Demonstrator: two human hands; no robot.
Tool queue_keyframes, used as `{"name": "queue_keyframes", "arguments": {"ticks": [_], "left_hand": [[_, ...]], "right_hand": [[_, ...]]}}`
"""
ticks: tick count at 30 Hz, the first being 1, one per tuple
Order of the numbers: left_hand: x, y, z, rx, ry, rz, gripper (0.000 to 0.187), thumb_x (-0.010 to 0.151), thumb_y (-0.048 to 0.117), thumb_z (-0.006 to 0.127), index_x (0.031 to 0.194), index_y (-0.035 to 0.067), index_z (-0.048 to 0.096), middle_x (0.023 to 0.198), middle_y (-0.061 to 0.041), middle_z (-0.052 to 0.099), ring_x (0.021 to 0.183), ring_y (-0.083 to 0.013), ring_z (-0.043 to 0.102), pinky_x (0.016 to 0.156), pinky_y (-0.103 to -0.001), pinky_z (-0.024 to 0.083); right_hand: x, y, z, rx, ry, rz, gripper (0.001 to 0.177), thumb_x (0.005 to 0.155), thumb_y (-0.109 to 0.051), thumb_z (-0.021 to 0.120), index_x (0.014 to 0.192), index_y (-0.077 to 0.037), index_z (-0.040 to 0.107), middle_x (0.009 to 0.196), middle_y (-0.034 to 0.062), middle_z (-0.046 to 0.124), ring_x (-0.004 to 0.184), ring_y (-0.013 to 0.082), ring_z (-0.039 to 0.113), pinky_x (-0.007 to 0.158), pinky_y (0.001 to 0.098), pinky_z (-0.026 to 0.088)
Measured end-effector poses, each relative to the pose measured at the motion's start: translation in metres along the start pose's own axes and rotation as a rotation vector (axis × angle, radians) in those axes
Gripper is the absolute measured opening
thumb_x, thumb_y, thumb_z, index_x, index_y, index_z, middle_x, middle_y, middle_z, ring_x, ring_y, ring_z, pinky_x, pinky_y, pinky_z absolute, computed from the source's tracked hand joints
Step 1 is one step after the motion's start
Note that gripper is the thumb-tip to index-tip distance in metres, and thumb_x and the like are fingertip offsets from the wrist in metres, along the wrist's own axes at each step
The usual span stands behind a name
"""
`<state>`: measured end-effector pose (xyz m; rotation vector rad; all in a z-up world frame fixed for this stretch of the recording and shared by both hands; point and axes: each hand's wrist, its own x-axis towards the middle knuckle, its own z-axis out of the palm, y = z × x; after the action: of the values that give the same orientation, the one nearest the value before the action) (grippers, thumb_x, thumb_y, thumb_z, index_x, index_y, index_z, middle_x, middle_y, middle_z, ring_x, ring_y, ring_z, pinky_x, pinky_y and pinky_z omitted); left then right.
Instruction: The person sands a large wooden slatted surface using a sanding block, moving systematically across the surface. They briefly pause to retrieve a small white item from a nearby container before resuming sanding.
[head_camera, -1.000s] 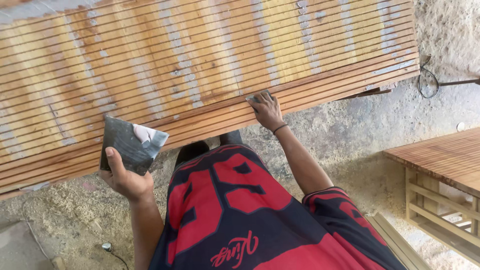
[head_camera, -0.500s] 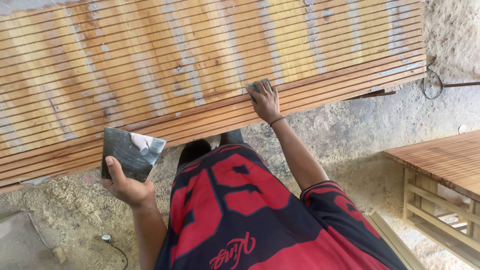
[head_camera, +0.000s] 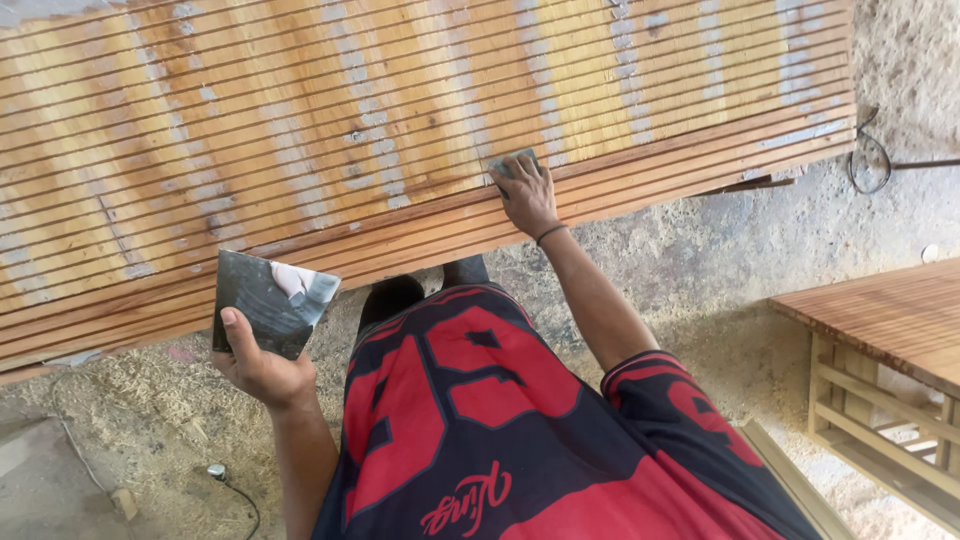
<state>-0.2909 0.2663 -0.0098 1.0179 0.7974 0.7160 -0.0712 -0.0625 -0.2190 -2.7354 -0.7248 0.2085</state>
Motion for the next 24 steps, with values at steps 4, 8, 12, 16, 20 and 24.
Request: {"name": "queue_keyframes", "arguments": {"ticks": [4,8,12,16,20,24], "left_hand": [[0.000,-0.004,0.003,-0.020,0.017,0.025,0.042,0.103,0.028,0.070,0.124,-0.008,0.065,0.118,-0.013,0.070,0.104,-0.0231,0.072,0.088,-0.035,0.061],[0.002,-0.006,0.000,-0.040,0.056,0.014,0.041,0.104,0.028,0.069,0.125,-0.008,0.064,0.119,-0.013,0.069,0.104,-0.0224,0.072,0.088,-0.035,0.062],[0.001,-0.006,-0.004,-0.041,0.059,0.014,0.039,0.103,0.026,0.070,0.123,-0.007,0.063,0.117,-0.014,0.069,0.103,-0.0237,0.073,0.088,-0.036,0.063],[0.001,-0.006,-0.001,-0.040,0.018,-0.006,0.039,0.104,0.027,0.069,0.122,-0.007,0.066,0.115,-0.013,0.070,0.100,-0.0230,0.073,0.087,-0.035,0.062],[-0.002,-0.004,0.004,-0.030,-0.002,0.011,0.037,0.105,0.025,0.068,0.122,-0.007,0.066,0.116,-0.012,0.070,0.102,-0.0226,0.072,0.089,-0.034,0.062],[-0.001,-0.005,0.009,-0.004,-0.104,0.023,0.038,0.107,0.028,0.066,0.120,-0.007,0.067,0.111,-0.012,0.070,0.099,-0.0221,0.071,0.085,-0.034,0.060]], "right_hand": [[0.015,0.010,-0.014,0.042,-0.137,0.029,0.026,0.089,-0.020,0.070,0.114,-0.025,0.077,0.121,-0.0001,0.064,0.123,0.0232,0.054,0.095,0.0493,0.042],[0.026,0.012,-0.019,0.053,-0.104,0.040,0.025,0.091,-0.017,0.069,0.113,-0.026,0.077,0.117,-0.0021,0.066,0.118,0.0214,0.056,0.091,0.0479,0.044],[0.021,0.010,-0.012,0.019,0.043,-0.029,0.033,0.085,-0.015,0.073,0.116,-0.024,0.076,0.119,0.0012,0.064,0.119,0.0245,0.055,0.089,0.0482,0.043],[0.020,0.011,-0.005,0.019,0.133,-0.063,0.040,0.080,-0.014,0.076,0.119,-0.022,0.075,0.121,0.0036,0.062,0.121,0.0269,0.053,0.090,0.0479,0.043],[0.018,0.011,-0.001,0.041,0.137,-0.045,0.044,0.080,-0.012,0.077,0.122,-0.022,0.075,0.124,0.0036,0.061,0.124,0.0269,0.053,0.091,0.0471,0.043],[0.018,0.008,0.002,0.039,0.151,-0.042,0.046,0.079,-0.011,0.077,0.124,-0.022,0.074,0.128,0.0055,0.060,0.125,0.0282,0.051,0.092,0.0475,0.043]]}}
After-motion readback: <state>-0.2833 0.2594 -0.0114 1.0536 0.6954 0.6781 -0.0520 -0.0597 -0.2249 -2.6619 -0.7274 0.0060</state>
